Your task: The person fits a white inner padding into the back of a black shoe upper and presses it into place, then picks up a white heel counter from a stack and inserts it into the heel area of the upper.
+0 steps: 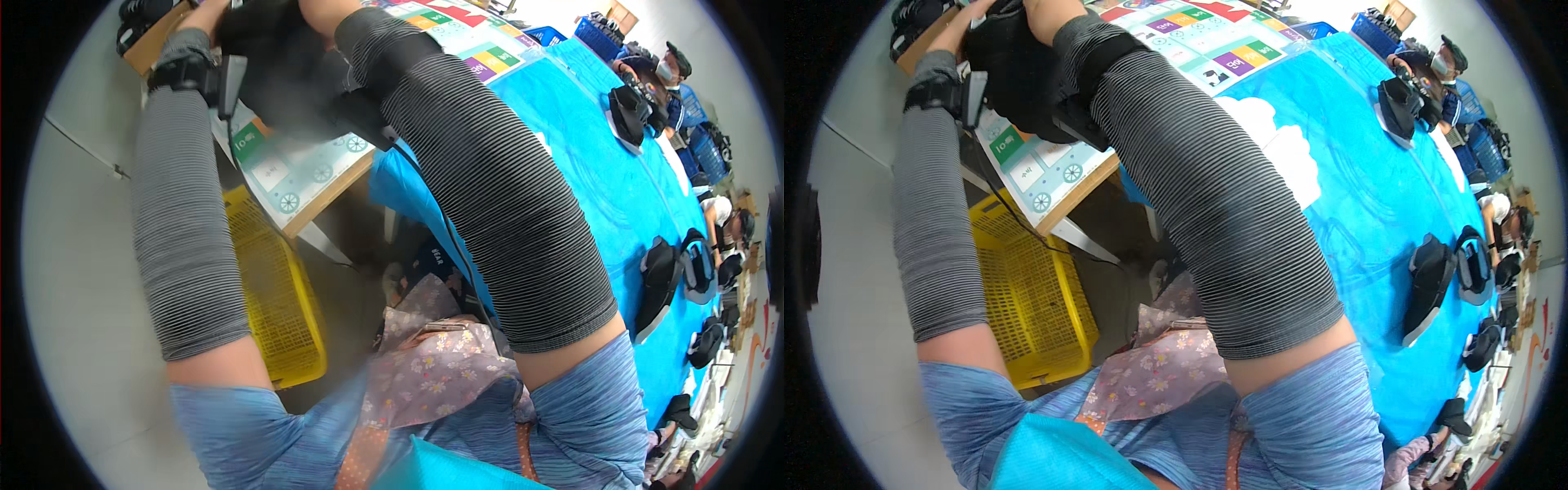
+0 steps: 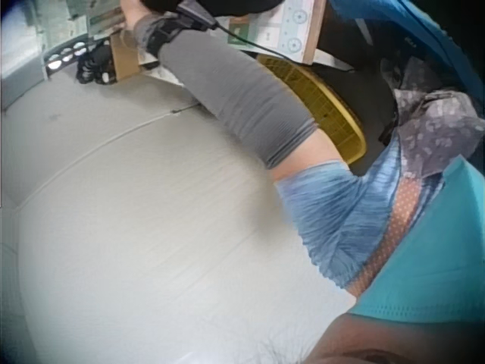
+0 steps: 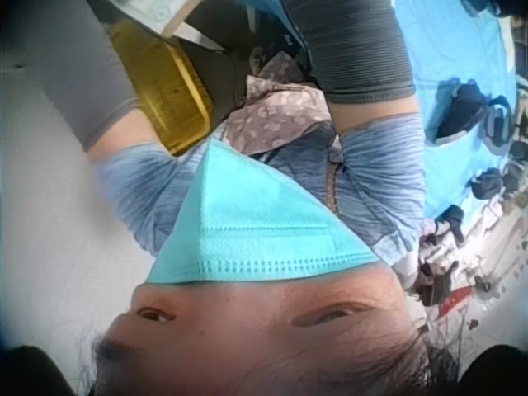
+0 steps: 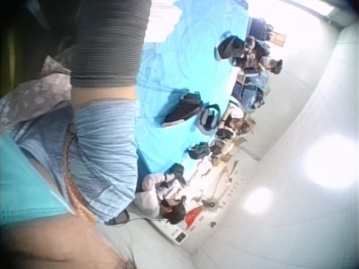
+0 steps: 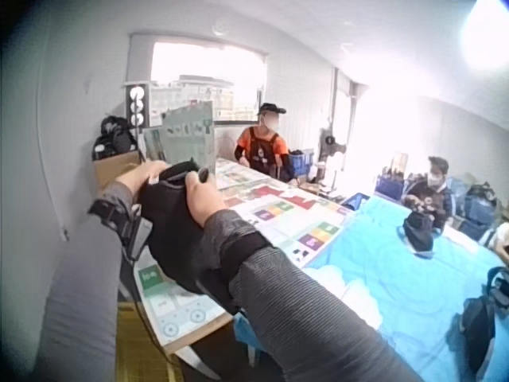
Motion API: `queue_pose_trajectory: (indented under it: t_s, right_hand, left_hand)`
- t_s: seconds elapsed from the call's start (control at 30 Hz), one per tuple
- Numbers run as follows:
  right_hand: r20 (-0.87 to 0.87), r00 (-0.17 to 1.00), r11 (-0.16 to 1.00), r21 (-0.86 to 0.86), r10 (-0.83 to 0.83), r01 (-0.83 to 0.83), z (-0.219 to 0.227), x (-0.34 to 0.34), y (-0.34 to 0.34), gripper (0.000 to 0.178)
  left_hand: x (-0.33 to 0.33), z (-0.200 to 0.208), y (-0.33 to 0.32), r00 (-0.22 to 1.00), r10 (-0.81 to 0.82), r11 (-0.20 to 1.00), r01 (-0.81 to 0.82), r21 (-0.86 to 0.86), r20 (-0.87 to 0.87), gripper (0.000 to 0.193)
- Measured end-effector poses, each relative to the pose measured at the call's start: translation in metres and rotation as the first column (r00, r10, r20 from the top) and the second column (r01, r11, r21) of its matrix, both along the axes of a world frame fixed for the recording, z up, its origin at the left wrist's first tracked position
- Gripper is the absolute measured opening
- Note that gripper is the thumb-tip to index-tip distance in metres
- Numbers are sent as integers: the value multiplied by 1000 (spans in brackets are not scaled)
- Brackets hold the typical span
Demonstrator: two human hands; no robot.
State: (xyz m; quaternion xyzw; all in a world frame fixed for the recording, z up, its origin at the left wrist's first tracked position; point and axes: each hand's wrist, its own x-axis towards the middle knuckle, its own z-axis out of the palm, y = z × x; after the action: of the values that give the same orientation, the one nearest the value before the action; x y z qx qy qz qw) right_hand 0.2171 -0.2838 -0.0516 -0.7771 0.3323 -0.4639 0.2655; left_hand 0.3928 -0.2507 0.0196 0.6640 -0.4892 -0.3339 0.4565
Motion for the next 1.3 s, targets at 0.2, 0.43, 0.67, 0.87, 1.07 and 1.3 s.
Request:
queue_pose_trajectory:
  t_s: [0.2,0.43,0.67,0.87,1.07,1.3]
  right_hand:
    - [-58,993,968,237,99,-83,12,-49,49,78]
    - [-533,822,975,189,198,-113,-14,-300,152,45]
    - [-418,903,781,594,96,193,-48,-499,305,37]
    - [-141,966,665,703,-217,252,-124,-521,417,34]
    - [-67,925,663,678,-374,317,-160,-495,450,32]
    - [-121,924,737,569,-364,365,-152,-496,478,28]
  left_hand:
    - [48,-23,8,895,-85,978,-10,-209,-438,51]
    - [1,-71,69,821,-100,841,-232,-489,-562,66]
    - [-112,-131,177,910,116,226,-414,-882,-397,39]
    - [-316,-209,179,800,-337,653,578,-488,497,25]
    - [-417,-272,170,475,-80,788,569,-237,876,70]
    - [-408,-289,149,617,-135,788,542,-293,776,51]
